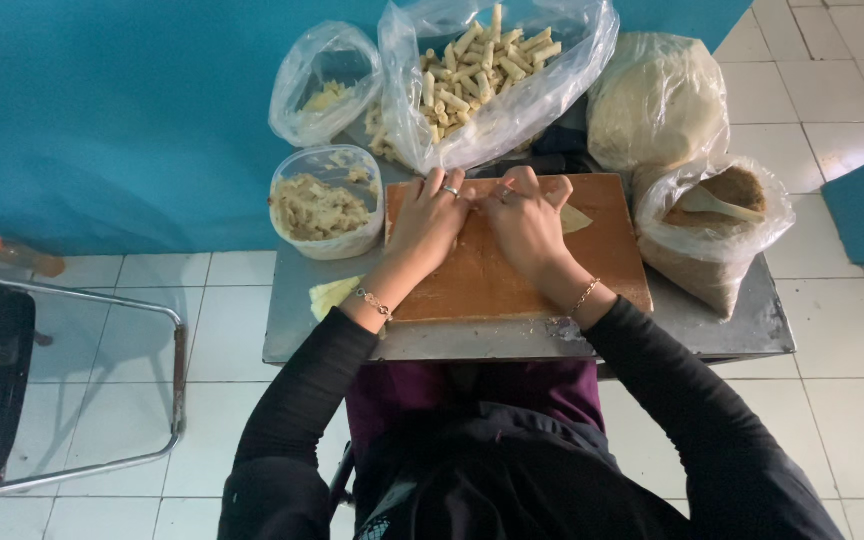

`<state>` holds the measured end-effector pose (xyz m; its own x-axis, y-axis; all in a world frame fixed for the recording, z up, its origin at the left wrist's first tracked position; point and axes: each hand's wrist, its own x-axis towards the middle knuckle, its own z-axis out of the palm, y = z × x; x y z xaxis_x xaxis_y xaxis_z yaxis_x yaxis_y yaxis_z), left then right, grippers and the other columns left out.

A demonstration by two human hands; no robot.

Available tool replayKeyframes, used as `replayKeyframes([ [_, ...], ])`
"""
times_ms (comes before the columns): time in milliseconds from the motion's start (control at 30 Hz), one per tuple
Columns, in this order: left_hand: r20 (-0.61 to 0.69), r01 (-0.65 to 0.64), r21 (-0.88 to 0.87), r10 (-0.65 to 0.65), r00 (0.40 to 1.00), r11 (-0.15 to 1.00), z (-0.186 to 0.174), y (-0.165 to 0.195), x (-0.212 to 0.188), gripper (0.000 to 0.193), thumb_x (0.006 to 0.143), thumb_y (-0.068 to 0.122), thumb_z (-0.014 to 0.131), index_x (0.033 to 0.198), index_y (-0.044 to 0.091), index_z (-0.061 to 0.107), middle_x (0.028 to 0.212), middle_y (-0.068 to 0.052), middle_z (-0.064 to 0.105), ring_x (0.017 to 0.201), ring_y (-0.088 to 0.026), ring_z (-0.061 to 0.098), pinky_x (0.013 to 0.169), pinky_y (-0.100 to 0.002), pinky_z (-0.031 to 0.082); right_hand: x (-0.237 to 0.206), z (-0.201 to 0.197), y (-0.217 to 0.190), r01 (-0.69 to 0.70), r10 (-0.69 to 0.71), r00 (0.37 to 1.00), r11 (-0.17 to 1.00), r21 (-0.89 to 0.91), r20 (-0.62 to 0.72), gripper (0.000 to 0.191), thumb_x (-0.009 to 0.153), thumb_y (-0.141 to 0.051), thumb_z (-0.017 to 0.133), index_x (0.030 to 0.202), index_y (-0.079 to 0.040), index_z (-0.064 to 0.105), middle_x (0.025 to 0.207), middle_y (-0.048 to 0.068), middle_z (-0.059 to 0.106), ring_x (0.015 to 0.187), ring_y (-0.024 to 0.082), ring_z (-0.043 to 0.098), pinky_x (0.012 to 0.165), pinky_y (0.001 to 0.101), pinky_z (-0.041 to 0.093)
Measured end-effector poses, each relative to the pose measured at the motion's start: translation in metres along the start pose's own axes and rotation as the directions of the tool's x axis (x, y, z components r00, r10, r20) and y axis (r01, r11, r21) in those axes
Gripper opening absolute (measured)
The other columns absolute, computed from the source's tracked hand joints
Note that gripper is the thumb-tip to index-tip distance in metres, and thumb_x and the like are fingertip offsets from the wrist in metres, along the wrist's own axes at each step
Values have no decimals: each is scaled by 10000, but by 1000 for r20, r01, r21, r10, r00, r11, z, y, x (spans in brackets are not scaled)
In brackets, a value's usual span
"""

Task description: The person spoons filling from a container onto triangular pastry wrappers laid on a wooden board, then folds the wrappers over the filling by hand and sets the folded pastries aside. They repeat the filling and folding cycle for multiple wrappers, taking new wrappers from a stack on the table.

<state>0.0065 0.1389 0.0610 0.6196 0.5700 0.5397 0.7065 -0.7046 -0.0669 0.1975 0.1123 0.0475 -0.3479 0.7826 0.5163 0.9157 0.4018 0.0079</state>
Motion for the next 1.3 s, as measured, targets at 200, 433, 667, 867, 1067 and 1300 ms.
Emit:
replayKeyframes([
  [200,-14,-3,97,4,1000,995,8,1,-2,299,865,102,631,1153,38,683,1349,-135,580,1210,-317,512,961,-427,448,3,2,-1,12,-13,1000,997,-77,-17,237,936,-184,608,1104,-196,775,1199,-36,697,1281,220,459,960,585,230],
  [433,-19,36,-17,-36,999,999,26,-1,0,305,935,107,599,1221,19,659,1311,-170,574,1186,-341,542,929,-454,475,2,-2,-5,25,-25,998,1000,-2,-56,339,922,-129,595,1215,-159,762,1133,-39,716,1271,219,474,953,608,230],
  [667,-26,194,-246,-207,978,950,-8,1,-10,568,839,-78,574,1403,-12,581,1225,-180,541,1061,-366,610,884,-458,523,18,-2,2,8,-8,1000,999,44,-2,266,937,-160,633,1127,-256,792,1054,-31,720,1241,220,478,947,630,253],
  [867,-121,310,-443,-399,909,841,-54,35,-41,566,817,-85,613,1349,108,635,1197,-144,515,898,-307,587,798,-434,500,25,-1,6,29,-29,1000,999,-46,-8,186,887,-248,692,1048,-252,785,1067,-5,715,1223,240,468,923,627,262],
  [1067,-195,347,-625,-570,798,700,-53,54,-73,445,870,-88,578,1234,128,715,1158,-123,536,786,-216,638,699,-368,520,30,-28,-4,-40,37,998,997,60,52,146,922,-261,710,1040,-284,794,1002,-40,722,1157,198,544,932,596,278],
  [1300,-211,480,-555,-673,709,679,-38,60,-84,267,915,11,651,1128,143,743,980,-87,579,781,-249,612,669,-373,460,73,-72,9,-206,107,898,959,194,426,193,937,-393,730,1100,-303,780,1018,-97,778,826,156,688,908,422,388],
])
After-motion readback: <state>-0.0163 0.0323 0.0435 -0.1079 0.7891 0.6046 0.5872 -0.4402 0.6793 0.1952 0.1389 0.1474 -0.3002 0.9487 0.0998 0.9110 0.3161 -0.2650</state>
